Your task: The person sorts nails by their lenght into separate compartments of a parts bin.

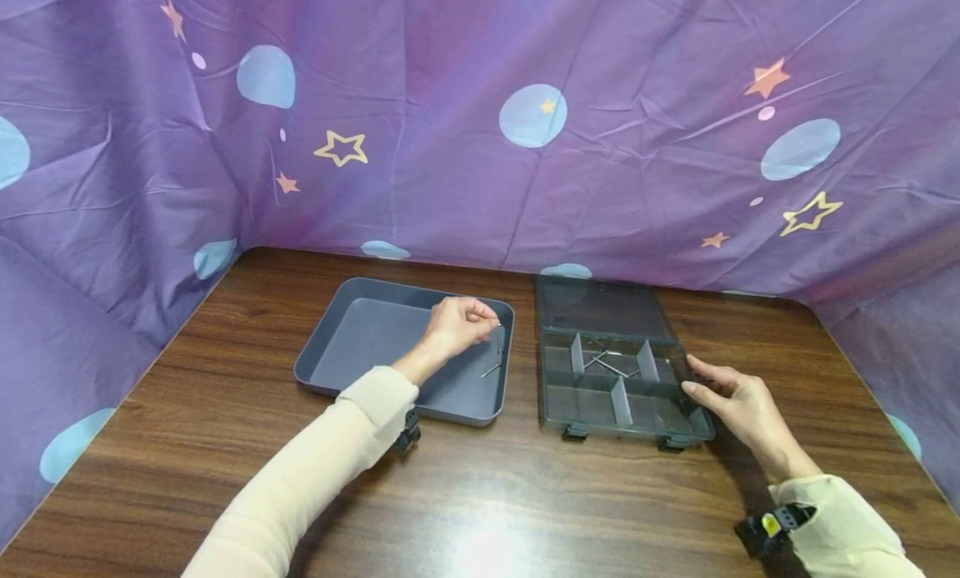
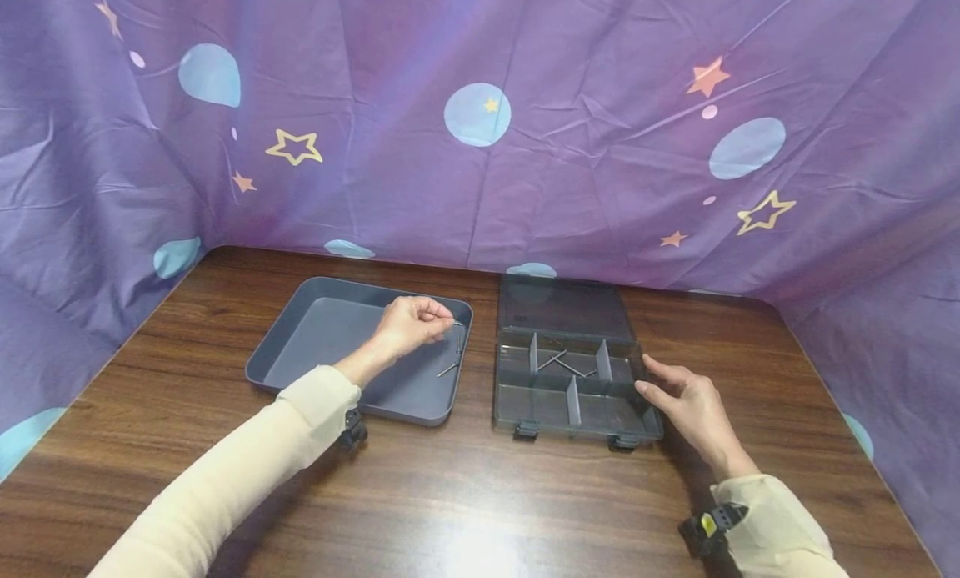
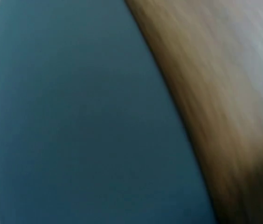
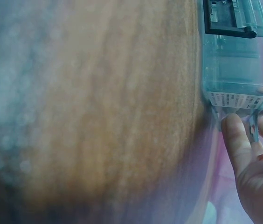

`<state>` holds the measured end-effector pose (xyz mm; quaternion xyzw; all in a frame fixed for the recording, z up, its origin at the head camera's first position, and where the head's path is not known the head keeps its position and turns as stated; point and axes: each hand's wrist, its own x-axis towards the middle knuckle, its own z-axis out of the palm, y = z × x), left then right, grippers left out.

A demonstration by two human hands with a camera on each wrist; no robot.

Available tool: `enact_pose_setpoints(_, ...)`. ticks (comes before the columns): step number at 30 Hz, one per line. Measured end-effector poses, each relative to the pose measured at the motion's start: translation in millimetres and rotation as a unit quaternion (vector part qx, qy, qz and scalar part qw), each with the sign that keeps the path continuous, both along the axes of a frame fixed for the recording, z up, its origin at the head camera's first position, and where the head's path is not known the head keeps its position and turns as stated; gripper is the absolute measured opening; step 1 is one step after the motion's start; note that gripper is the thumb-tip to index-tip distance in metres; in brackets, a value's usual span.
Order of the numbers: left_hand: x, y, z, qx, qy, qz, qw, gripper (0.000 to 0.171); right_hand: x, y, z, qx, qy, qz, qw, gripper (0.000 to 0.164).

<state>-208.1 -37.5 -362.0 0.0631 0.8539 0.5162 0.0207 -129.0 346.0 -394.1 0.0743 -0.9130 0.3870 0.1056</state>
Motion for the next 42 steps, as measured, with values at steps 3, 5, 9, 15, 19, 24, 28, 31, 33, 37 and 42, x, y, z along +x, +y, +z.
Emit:
enact_pose_setpoints(3,-2.9,-10.2,-1.1,0.005,-0.008,0.018,0.9998,0.011,0.3,-0.3,0.4,0.007,-0.003,-0.002,1.0,0.045)
enact_pose_setpoints(5,-5.0,-16.8,-2.6,0.005,-0.012,0.028,0.9995,0.011,0.4,-0.3,0.6,0.008,-0.004,-0.004,1.0,0.045)
enact_pose_setpoints(9,-10.2,-29.4,-6.8,-0.023,-0.007,0.042,0.9988,0.012,0.2,0.3,0.5,-0.001,-0.004,-0.003,1.0,0.045)
enact_pose_setpoints(15,-16.5,-45.0,-12.7,-0.057,-0.003,0.059,0.9966,0.013,-0.6,0.7,0.3,0.001,-0.009,-0.003,1.0,0.046)
enact_pose_setpoints(19,-19.4,-52.6,-15.4,-0.068,-0.005,0.065,0.9955,0.014,-0.8,1.1,-0.2,0.003,-0.016,-0.005,1.0,0.046)
enact_pose_setpoints(24,-21.4,-58.7,-17.4,-0.073,-0.014,0.073,0.9946,0.015,-1.2,1.5,-1.7,0.0,-0.012,-0.006,1.0,0.046)
enact_pose_setpoints(28,-22.0,-61.6,-17.9,-0.1,-0.006,0.079,0.9918,0.014,-1.1,1.1,-0.8,0.0,-0.01,-0.006,1.0,0.045)
enact_pose_setpoints(31,-22.5,-63.1,-18.8,-0.123,0.004,0.083,0.9888,0.014,-0.7,0.2,1.3,0.002,-0.009,-0.004,1.0,0.045)
enact_pose_setpoints(33,-22.9,-63.6,-19.5,-0.134,0.006,0.085,0.9872,0.014,-0.4,-0.2,2.3,0.006,-0.011,-0.005,1.0,0.045)
enact_pose_setpoints(37,-23.8,-63.8,-20.7,-0.149,0.007,0.085,0.9852,0.014,-0.1,0.1,2.1,0.008,-0.015,-0.007,1.0,0.045)
enact_pose_setpoints(42,-25.7,-63.8,-22.2,-0.173,0.015,0.082,0.9814,0.013,0.0,1.0,0.9,-0.001,-0.006,-0.005,1.0,0.044)
